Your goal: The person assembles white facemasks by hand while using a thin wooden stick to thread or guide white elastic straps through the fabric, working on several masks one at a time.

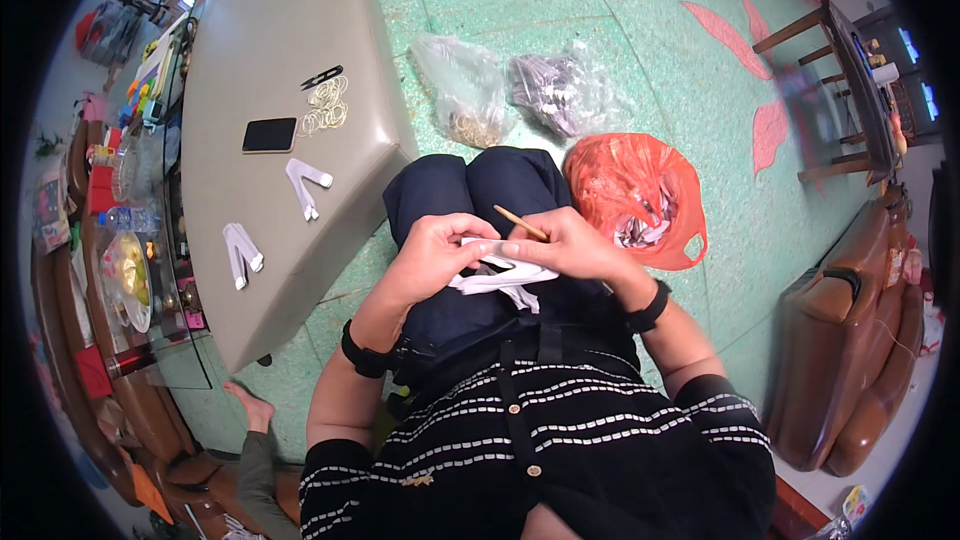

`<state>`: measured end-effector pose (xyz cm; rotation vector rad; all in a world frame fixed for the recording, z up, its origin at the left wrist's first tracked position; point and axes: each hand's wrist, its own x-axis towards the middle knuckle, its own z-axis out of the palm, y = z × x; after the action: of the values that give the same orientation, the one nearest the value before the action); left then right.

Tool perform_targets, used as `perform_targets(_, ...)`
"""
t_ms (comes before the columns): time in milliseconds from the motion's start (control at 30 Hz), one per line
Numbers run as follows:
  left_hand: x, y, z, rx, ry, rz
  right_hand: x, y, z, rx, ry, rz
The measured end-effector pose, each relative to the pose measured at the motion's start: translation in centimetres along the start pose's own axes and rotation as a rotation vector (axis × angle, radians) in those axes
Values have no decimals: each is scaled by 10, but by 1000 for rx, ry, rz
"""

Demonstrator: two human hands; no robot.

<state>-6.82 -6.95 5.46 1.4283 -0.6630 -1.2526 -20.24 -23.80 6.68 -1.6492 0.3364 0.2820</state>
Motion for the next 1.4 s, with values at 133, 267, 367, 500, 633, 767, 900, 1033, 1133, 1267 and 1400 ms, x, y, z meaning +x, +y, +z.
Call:
perform_targets(133,-2,-6,-5,-6,-48,-208,2,20,-17,105,18,-45)
perform_targets(267,-1,-22,-4,-83,-20,-169,6,21,-7,203,200,-8)
perform_targets(367,-1,-17,6,-47,16,-97,8,22,-10,197,190,-26)
perform_targets(500,-8,-25,16,-57,177,-26,19,21,-5,119,287,-98)
perform_targets(633,-3,-36,24,-236,395,34,7,10,4,-278,374,-245)
perform_targets(767,-4,-41,24,-136,212,-60,9,25,12,-305,424,-206)
perform_targets(900,3,-13,22,-266,286,19,11,25,17,-648,396,-524)
perform_targets(1033,4,-17,10,-213,192,-56,10,16,22,-634,414,-563)
perform_targets(1133,6,-14,14,-205,232,35,14,14,25,-605,485,-573)
perform_targets(1267,3,-10,20,-68,408,155,14,20,27,-472,623,-508)
perform_targets(1400,-1,-12,8,-140,500,166,-2,38,12,-471,621,-420)
